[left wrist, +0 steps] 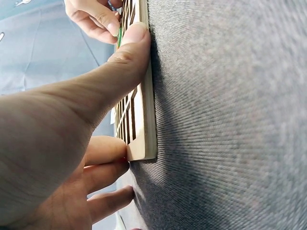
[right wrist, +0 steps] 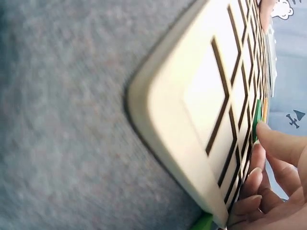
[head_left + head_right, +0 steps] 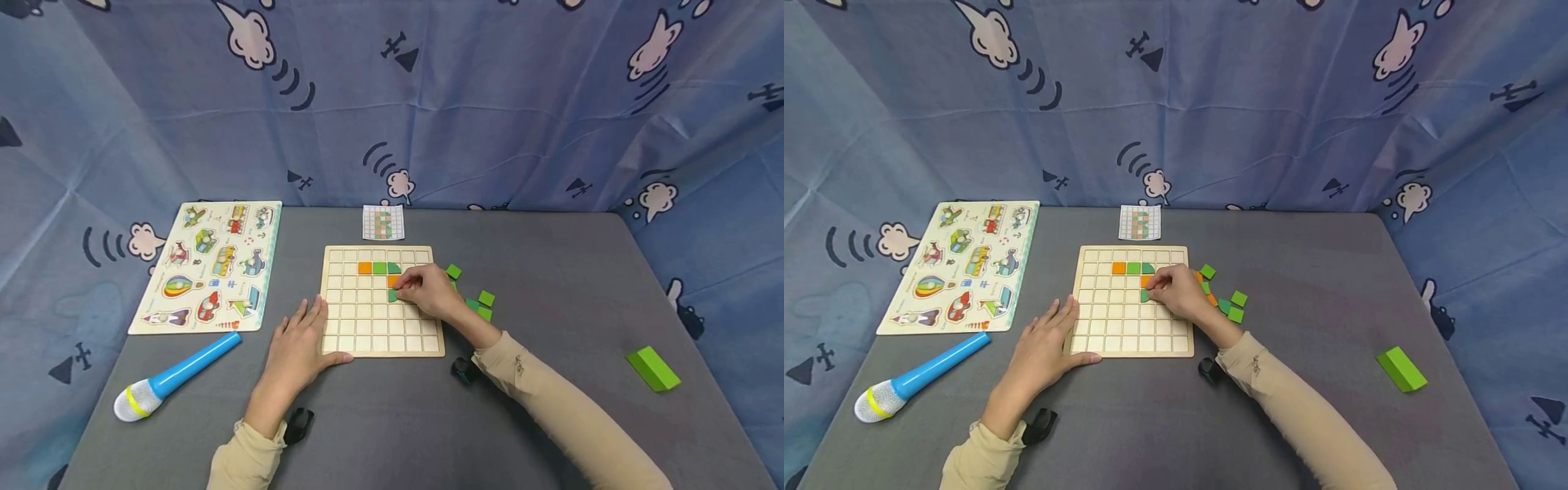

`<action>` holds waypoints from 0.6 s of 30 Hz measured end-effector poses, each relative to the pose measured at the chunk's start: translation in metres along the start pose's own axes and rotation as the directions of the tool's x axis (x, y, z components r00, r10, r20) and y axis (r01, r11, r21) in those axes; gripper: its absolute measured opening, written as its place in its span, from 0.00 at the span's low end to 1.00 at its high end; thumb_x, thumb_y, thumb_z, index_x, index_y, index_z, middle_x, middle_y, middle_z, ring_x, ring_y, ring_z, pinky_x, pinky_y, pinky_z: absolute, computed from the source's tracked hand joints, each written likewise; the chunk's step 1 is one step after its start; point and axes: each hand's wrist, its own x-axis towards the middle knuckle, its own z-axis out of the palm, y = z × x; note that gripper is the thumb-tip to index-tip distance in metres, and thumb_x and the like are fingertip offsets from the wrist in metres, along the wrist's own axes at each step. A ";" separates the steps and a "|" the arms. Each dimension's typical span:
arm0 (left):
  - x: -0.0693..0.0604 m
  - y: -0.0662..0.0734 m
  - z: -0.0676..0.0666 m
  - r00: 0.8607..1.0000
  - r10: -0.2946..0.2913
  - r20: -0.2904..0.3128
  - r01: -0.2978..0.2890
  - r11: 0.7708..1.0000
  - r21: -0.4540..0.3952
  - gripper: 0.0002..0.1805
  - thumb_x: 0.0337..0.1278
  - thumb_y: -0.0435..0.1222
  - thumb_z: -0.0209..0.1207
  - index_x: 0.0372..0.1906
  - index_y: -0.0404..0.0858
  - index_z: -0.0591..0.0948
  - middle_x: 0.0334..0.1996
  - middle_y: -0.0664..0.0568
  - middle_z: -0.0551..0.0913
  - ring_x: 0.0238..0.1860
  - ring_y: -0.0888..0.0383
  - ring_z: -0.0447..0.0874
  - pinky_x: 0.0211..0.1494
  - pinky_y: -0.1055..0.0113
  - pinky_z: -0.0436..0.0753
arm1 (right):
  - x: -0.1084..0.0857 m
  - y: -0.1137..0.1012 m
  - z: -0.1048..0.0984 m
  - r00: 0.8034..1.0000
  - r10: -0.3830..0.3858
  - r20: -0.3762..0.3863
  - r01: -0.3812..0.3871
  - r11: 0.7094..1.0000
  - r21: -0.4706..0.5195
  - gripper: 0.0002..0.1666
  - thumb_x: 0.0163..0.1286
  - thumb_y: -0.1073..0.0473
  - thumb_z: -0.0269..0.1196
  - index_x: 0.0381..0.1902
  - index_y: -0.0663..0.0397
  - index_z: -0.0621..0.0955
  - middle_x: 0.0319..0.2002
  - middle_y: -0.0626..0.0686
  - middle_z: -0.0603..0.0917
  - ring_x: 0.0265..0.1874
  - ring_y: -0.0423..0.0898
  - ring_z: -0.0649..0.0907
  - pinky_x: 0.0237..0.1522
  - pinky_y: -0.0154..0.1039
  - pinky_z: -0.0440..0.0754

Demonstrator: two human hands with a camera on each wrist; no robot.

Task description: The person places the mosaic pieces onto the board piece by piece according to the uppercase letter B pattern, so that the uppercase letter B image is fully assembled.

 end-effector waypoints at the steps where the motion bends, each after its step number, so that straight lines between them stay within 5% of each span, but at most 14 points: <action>1: 0.000 0.000 0.000 1.000 0.000 0.000 0.000 1.000 -0.001 0.61 0.49 0.58 0.78 0.82 0.32 0.64 0.83 0.40 0.63 0.83 0.37 0.59 0.78 0.31 0.64 | 0.000 -0.001 0.001 1.000 0.005 -0.003 -0.005 1.000 -0.005 0.03 0.68 0.65 0.74 0.38 0.59 0.91 0.30 0.54 0.87 0.26 0.43 0.78 0.32 0.35 0.74; 18: -0.001 0.000 0.000 1.000 -0.005 0.010 0.005 1.000 -0.017 0.60 0.50 0.57 0.78 0.82 0.32 0.64 0.83 0.40 0.62 0.84 0.37 0.57 0.79 0.31 0.62 | -0.003 0.002 0.001 1.000 -0.004 -0.024 0.004 1.000 0.017 0.04 0.70 0.63 0.73 0.37 0.58 0.87 0.31 0.55 0.86 0.27 0.43 0.78 0.33 0.34 0.76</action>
